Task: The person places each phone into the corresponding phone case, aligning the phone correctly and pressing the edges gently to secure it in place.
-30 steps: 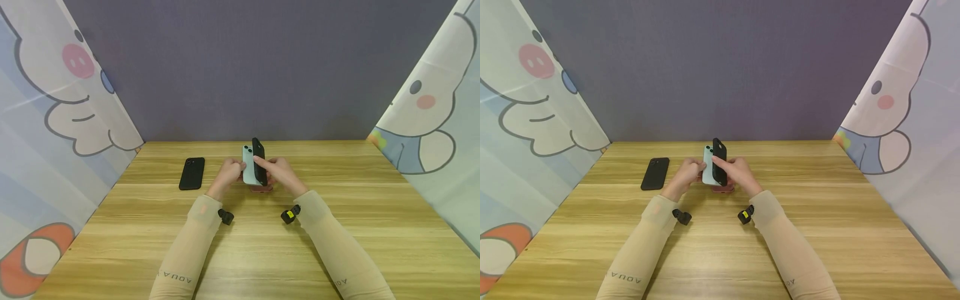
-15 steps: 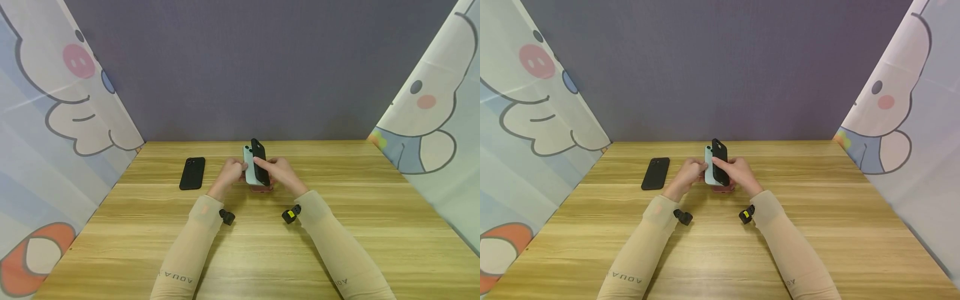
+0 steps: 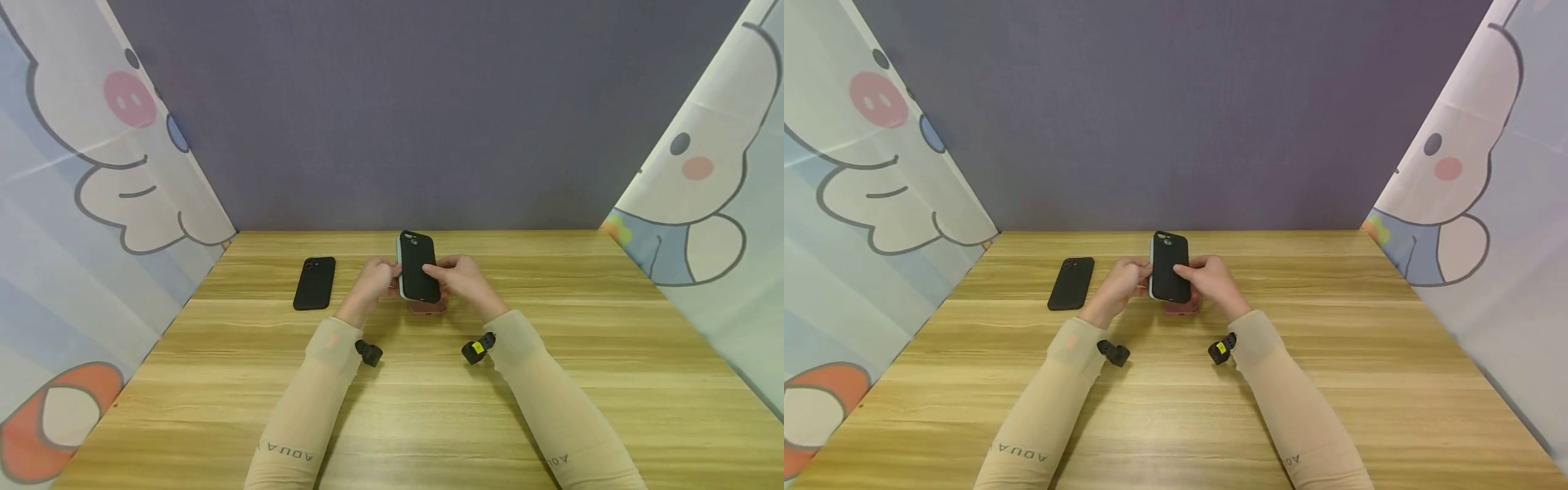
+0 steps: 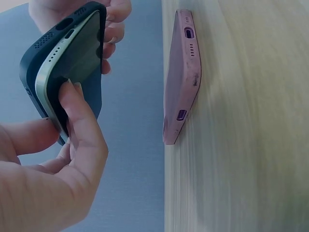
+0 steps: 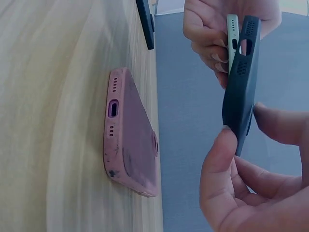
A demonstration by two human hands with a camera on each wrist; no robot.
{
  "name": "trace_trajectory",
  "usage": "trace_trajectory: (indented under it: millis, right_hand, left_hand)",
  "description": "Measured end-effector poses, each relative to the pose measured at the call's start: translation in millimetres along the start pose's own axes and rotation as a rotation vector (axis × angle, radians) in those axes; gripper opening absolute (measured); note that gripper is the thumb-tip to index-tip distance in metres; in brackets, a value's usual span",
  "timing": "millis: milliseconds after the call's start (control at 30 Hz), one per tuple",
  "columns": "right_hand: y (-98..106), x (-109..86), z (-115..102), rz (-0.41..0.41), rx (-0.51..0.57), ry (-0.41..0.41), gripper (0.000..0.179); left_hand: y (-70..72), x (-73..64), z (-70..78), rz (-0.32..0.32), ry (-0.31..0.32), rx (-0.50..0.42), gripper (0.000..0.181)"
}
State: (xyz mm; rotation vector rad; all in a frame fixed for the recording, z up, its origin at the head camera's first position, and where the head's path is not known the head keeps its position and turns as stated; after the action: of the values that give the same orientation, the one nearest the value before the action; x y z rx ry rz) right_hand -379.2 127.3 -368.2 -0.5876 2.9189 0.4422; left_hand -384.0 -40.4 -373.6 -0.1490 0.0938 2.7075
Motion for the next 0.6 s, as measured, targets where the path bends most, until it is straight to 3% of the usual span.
trace_trajectory:
  millis: [133, 433, 600]
  right_hand:
    - [2, 1.3, 2, 0.013, 0.034, -0.001, 0.046]
    - [1, 5.6, 13, -0.074, 0.311, 0.009, 0.037]
    - [-2, 6.7, 15, -0.117, 0.429, -0.004, 0.017]
  left_hand:
    - [-0.1, -0.1, 0.9, -0.011, -0.008, -0.005, 0.021]
    - [1.4, 0.0, 4.6, -0.040, -0.028, -0.040, 0.023]
    - [1.2, -0.2, 6.6, -0.069, -0.021, -0.063, 0.025]
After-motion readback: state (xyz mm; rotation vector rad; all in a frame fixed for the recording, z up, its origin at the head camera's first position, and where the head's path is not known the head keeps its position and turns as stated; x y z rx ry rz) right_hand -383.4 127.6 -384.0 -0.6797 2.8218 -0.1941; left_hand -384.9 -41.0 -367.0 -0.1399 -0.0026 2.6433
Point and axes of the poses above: each hand's wrist, its own x-axis towards the middle knuckle, its own y-axis out of the back of the hand, z = x × y, the point moved 9 cm from there along x, towards the middle knuckle, and after that the axes turned 14 degrees about -z, right-handed, at the moved point
